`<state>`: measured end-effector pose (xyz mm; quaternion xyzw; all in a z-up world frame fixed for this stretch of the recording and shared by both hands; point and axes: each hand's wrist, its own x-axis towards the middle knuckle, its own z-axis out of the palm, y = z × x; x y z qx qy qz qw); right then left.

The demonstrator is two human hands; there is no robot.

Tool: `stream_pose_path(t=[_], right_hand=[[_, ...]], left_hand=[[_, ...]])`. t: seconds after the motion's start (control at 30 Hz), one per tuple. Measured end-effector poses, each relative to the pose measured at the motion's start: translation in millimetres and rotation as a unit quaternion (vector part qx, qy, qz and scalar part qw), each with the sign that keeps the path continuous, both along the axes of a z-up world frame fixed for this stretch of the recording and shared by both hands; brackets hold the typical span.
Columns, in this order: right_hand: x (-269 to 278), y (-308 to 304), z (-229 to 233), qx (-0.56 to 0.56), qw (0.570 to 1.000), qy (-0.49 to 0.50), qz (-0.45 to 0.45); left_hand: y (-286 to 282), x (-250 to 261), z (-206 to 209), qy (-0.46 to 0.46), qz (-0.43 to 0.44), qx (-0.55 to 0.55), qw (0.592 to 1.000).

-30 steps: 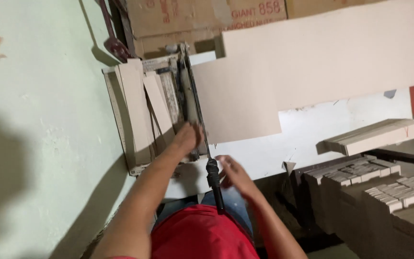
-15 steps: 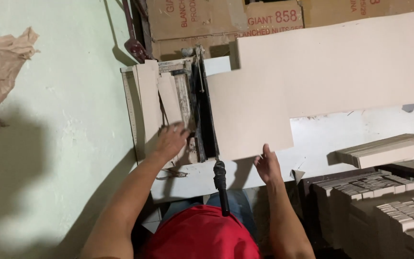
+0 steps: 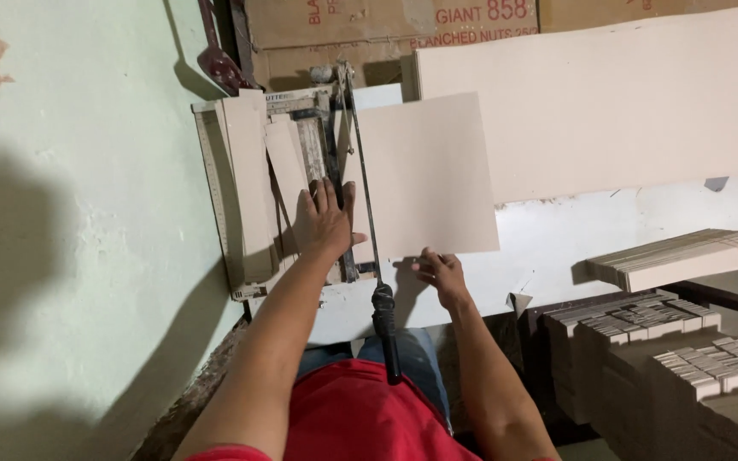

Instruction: The person uses a manual guillotine-style paper cutter to slice a large sheet of cardboard into smaller rectangular pieces. They repeatedly position the cardboard against the guide, pull down the lever to cut, and then remove the cut pieces.

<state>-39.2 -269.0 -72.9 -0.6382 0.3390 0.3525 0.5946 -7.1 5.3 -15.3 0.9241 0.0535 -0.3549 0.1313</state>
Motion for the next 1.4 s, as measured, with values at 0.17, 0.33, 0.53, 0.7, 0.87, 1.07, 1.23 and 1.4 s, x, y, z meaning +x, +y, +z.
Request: stream_pose_path(t=[0.17, 0.33, 0.53, 0.7, 0.87, 1.07, 1.23, 1.4], right_hand=[[18.2, -8.6, 18.9, -0.079, 0.966, -0.004, 0.245], [16.0, 69.0, 164.3, -0.148, 0.865, -0.063, 0.476], [-62.2, 97.0, 192.8, -0.217, 0.772, -0.115, 0.586], [-118.2, 66.4, 18.0, -0.313, 0.721, -0.183, 0.591], [-101.3, 64.2, 88.6, -0.202, 0.825, -0.181, 0.496], [-32.8, 63.1, 220.9, -0.062, 0.934, -0.049, 0.349], [-31.7, 21.9, 52.5, -0.026, 0.988, 0.027, 0.147], [-9.7, 10.3, 33.0, -0.006, 0.997, 0.032, -0.072]], left_hand=[[-8.6, 4.6, -15.2, 0.047, -0.008, 0.083, 0.995], [-10.2, 5.7, -29.6, 0.003, 0.003, 0.090, 0.996], [-14.8, -0.4, -46.2, 0.010, 0.009, 0.075, 0.997], [-14.1, -2.5, -71.0, 0.013, 0.023, 0.070, 0.997], [-10.2, -3.2, -44.8, -0.015, 0.008, 0.073, 0.997], [-15.5, -2.6, -2.1, -0.011, -0.240, 0.090, 0.966], [-4.5, -45.3, 4.4, -0.256, -0.420, 0.242, 0.836], [41.8, -84.3, -79.6, -0.447, -0.353, -0.070, 0.819]])
